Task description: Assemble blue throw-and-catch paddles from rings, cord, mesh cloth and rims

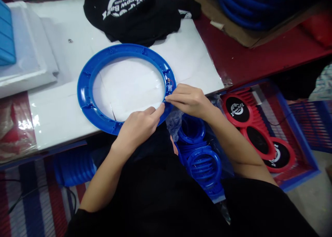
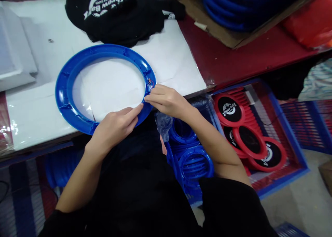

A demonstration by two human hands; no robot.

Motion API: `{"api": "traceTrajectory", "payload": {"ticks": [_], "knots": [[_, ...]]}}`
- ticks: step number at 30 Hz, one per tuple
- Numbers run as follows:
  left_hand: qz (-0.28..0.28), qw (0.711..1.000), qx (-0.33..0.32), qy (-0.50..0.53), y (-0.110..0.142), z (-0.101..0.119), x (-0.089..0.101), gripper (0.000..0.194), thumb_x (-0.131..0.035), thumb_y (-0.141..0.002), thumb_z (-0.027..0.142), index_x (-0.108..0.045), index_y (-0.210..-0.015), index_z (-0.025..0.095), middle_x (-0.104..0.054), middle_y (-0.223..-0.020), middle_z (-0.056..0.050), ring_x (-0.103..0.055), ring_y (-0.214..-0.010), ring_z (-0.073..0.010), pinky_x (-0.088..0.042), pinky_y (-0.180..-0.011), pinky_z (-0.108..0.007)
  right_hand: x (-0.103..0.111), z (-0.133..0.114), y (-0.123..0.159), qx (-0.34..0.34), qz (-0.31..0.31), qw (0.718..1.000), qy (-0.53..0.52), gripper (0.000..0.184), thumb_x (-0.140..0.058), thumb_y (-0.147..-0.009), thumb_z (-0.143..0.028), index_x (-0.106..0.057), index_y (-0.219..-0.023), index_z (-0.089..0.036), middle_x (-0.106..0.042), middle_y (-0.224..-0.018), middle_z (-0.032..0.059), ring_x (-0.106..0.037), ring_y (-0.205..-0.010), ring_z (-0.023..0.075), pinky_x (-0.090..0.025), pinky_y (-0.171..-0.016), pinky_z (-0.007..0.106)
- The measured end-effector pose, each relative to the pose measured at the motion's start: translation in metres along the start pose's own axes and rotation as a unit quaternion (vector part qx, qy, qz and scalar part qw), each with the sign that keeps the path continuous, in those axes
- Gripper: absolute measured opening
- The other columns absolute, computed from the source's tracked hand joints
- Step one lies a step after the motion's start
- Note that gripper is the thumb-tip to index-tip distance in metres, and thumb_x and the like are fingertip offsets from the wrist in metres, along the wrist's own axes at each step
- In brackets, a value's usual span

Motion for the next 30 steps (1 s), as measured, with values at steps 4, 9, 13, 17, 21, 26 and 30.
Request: {"api": "traceTrajectory", "payload": {"ticks": [4,9,13,17,21,26,30], "knots": [[-0.010,1.000,0.002,0.003,0.000,0.000,0.001,0.050,-0.045,-0.107,0.015,-0.048,-0.157,0.016,-0.078,-0.111,-0.013,-0.078,-0.085,-0.0249,-0.059,-0.070,-0.035,0.001,0.001,0.000,-0.008,0.025,0.999,-0.024,0.018,-0.058,-0.106,-0.023,-0.075,-0.101,-0.023,-0.070,-0.083,0.0024,-0.064,-0.079,0.0175,-0.056,-0.076,0.036],[-0.014,1.000,0.007,0.007,-0.001,0.000,0.000,0.050,-0.046,-0.107,0.015,-0.047,-0.157,0.016,-0.078,-0.111,-0.012,-0.078,-0.085,-0.0249,-0.059,-0.069,-0.035,0.001,0.002,-0.001,-0.002,0.028,0.999,-0.038,0.016,-0.060,-0.103,-0.020,-0.075,-0.103,-0.024,-0.072,-0.084,0.0010,-0.066,-0.081,0.0170,-0.058,-0.077,0.036],[-0.023,1.000,0.010,0.003,-0.001,0.000,-0.001,0.051,-0.047,-0.107,0.016,-0.046,-0.159,0.016,-0.078,-0.113,-0.012,-0.078,-0.086,-0.0247,-0.059,-0.070,-0.034,0.003,-0.004,-0.002,0.035,0.058,0.997,-0.028,0.016,-0.062,-0.101,-0.014,-0.074,-0.105,-0.024,-0.071,-0.082,0.0010,-0.066,-0.079,0.0167,-0.059,-0.074,0.034],[-0.029,0.999,0.015,0.012,-0.001,0.000,-0.001,0.054,-0.047,-0.108,0.015,-0.044,-0.161,0.018,-0.078,-0.115,-0.012,-0.079,-0.088,-0.0248,-0.060,-0.073,-0.035,0.000,-0.003,-0.002,0.026,0.067,0.997,-0.024,0.019,-0.062,-0.099,-0.012,-0.075,-0.104,-0.026,-0.071,-0.081,0.0005,-0.066,-0.076,0.0166,-0.059,-0.073,0.034],[-0.042,0.999,0.023,0.021,-0.002,-0.001,-0.001,0.054,-0.047,-0.108,0.017,-0.043,-0.162,0.019,-0.077,-0.118,-0.013,-0.079,-0.089,-0.0269,-0.061,-0.074,-0.038,-0.004,0.001,-0.002,0.011,0.051,0.998,-0.031,0.017,-0.063,-0.098,-0.015,-0.076,-0.101,-0.026,-0.072,-0.081,0.0009,-0.067,-0.075,0.0166,-0.059,-0.072,0.035],[-0.054,0.998,0.022,0.035,-0.004,-0.002,0.001,0.054,-0.048,-0.108,0.018,-0.044,-0.162,0.018,-0.077,-0.120,-0.014,-0.079,-0.093,-0.0281,-0.062,-0.078,-0.040,0.000,-0.003,-0.006,0.048,0.027,0.998,-0.021,0.016,-0.062,-0.100,-0.015,-0.076,-0.099,-0.024,-0.068,-0.078,0.0016,-0.063,-0.074,0.0167,-0.057,-0.071,0.034],[-0.047,0.998,0.022,0.045,-0.004,-0.003,0.001,0.054,-0.050,-0.107,0.018,-0.045,-0.161,0.017,-0.077,-0.119,-0.015,-0.079,-0.093,-0.0280,-0.061,-0.078,-0.040,0.005,0.000,-0.012,0.035,-0.028,0.998,-0.039,0.018,-0.060,-0.102,-0.017,-0.077,-0.101,-0.025,-0.068,-0.080,0.0020,-0.062,-0.077,0.0176,-0.056,-0.072,0.035]]}}
Point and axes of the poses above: each hand's wrist, its own y-axis away from the middle knuckle, its own x-axis out of the back of the hand, z = x × y, the point moved 7 cm from there along -y, towards the middle knuckle
